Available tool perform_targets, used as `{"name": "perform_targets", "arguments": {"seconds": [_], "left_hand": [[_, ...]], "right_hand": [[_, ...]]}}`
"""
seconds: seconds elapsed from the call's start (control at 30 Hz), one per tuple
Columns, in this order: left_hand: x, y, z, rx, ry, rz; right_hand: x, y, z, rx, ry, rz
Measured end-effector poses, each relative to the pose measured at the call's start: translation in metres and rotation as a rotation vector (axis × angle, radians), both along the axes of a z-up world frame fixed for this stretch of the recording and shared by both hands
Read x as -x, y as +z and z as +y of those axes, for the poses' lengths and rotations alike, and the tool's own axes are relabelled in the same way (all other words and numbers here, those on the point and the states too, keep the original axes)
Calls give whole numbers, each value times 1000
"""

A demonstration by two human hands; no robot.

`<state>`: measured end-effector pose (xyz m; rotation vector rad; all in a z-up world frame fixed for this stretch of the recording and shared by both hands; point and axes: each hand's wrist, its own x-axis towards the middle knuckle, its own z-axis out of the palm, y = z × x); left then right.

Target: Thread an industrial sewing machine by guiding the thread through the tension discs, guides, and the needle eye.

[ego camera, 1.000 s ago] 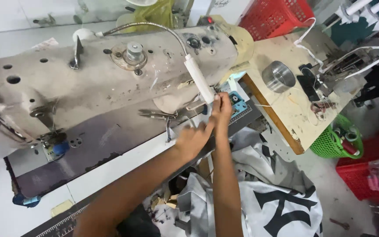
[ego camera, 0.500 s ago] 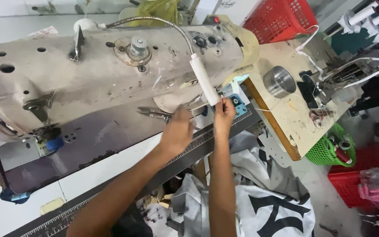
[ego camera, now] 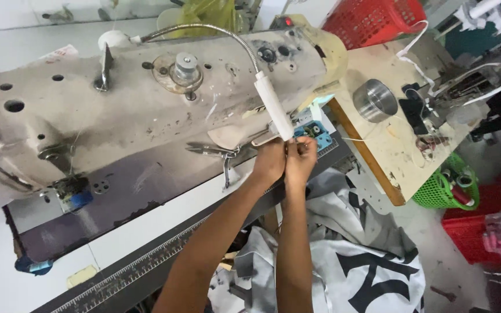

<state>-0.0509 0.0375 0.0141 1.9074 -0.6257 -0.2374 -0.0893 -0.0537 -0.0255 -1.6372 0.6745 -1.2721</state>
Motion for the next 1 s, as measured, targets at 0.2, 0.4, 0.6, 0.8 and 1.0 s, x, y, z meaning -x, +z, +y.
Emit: {"name": "perform_targets", "arguments": {"seconds": [0.2,0.4,0.6,0.8,1.0], "left_hand": [[20,-10,27,-603,-296,-476],[-8,-18,55,-230,-356,-3],[-13,38,114,-129,-208,199],[-3,11,104,100,-253,307],[-17,-1,88,-46,-249,306]], "right_hand": [[-2,-13,3,-82,42,83],[4,49,82,-301,125,86],[8,48,70,-546,283,103],[-13,9,60,-533,301,125],[-18,-2,52,-578,286,89]]}}
